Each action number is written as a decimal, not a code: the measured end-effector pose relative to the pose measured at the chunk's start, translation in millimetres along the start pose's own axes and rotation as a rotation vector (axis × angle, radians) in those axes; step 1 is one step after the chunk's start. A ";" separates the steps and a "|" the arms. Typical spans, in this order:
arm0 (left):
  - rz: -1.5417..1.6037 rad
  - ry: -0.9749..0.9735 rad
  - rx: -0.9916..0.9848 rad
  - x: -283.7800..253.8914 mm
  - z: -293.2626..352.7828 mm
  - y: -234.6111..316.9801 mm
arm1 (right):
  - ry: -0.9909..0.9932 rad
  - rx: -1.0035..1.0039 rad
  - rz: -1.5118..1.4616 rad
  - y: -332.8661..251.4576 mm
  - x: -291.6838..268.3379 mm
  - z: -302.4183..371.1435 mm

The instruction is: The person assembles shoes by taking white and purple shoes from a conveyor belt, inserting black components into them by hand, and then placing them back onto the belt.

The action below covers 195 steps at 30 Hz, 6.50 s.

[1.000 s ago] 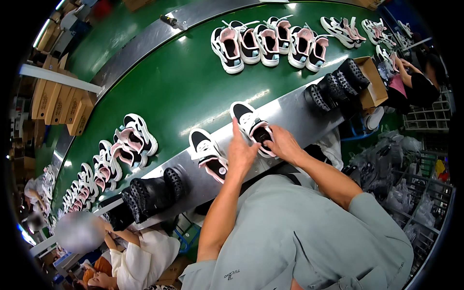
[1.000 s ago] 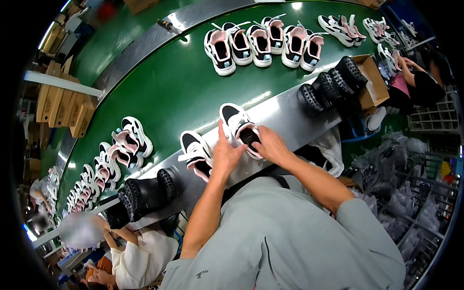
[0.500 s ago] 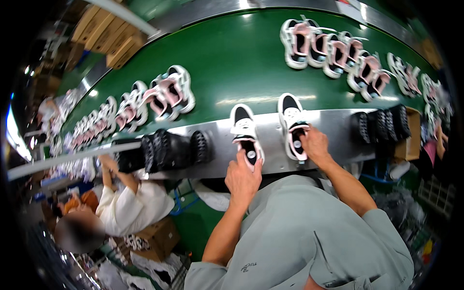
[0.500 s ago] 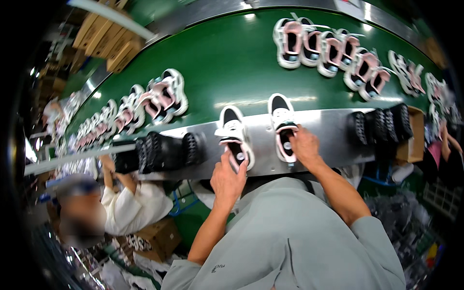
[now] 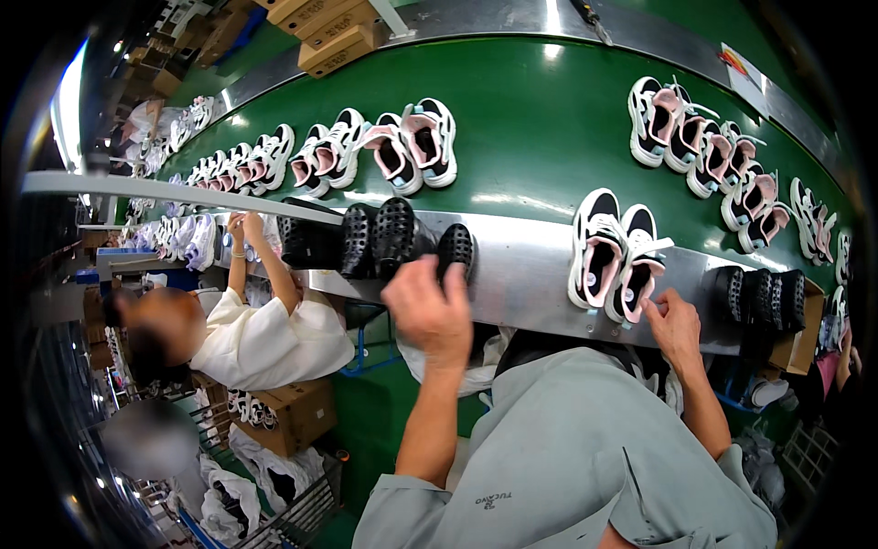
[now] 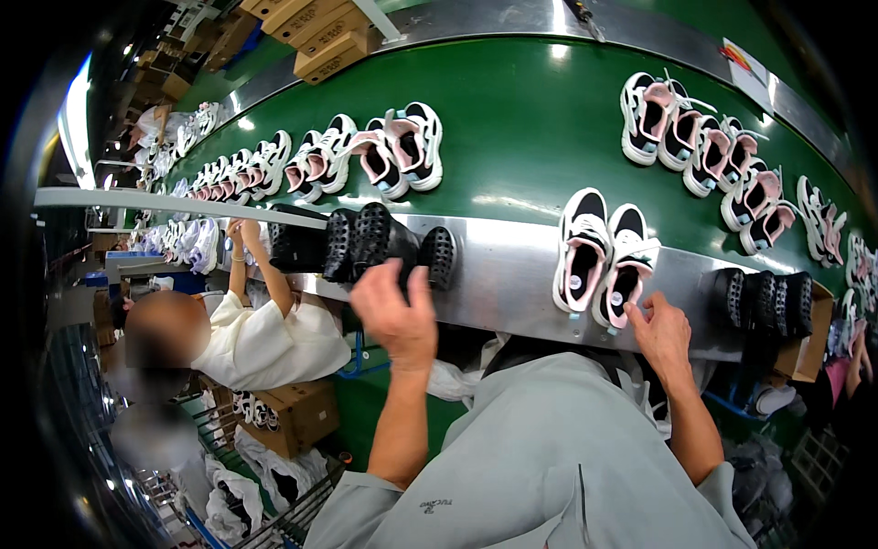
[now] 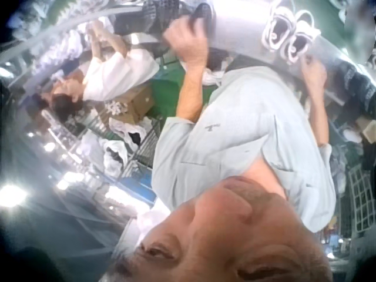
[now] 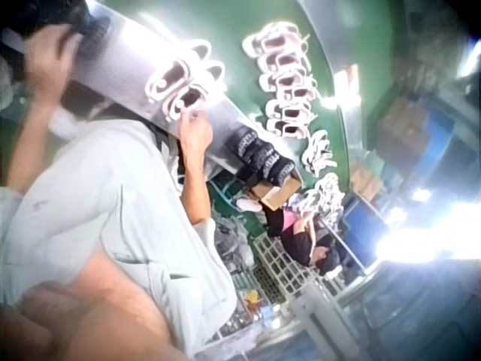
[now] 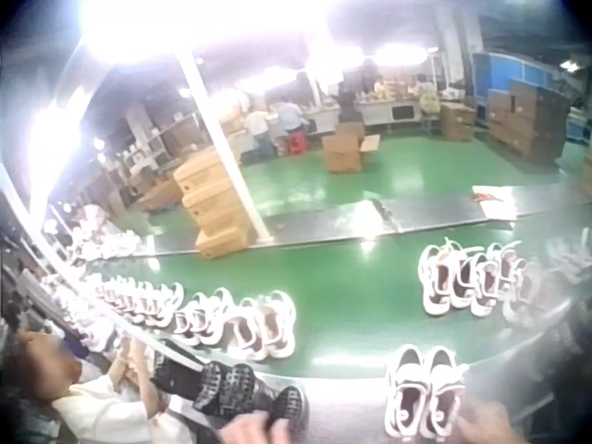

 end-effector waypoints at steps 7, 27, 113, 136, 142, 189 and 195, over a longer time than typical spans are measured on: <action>-0.118 0.042 -0.130 7.0 -12.8 -72.6 | -0.067 -0.296 -0.137 -87.6 25.1 4.5; 1.257 -0.943 -0.358 123.2 11.8 105.8 | -0.177 -0.359 -0.076 -85.2 -27.4 44.6; 0.260 -0.822 0.404 107.1 45.7 122.0 | -0.517 -0.397 -1.116 -5.8 32.8 -81.8; 0.302 -0.862 0.396 104.8 56.6 98.0 | -0.628 -0.580 -0.715 -43.2 18.2 -48.6; 0.282 -0.871 0.468 104.2 56.6 99.2 | -0.652 -0.605 -0.553 -49.7 27.1 -50.4; 0.300 -0.511 0.586 128.5 64.3 150.9 | -0.022 -0.421 0.134 -16.7 75.8 -69.8; 0.129 -0.759 0.718 141.3 48.6 152.8 | -0.012 -0.474 0.131 -24.3 81.0 -69.9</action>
Point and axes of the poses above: each hand's wrist, its own z-axis away from the middle knuckle, its own x-axis out of the palm, y = z × x, the point moved 3 cm from there along -z, towards the middle knuckle, and after that the axes turned 10 degrees about -y, right-handed, at the moved point
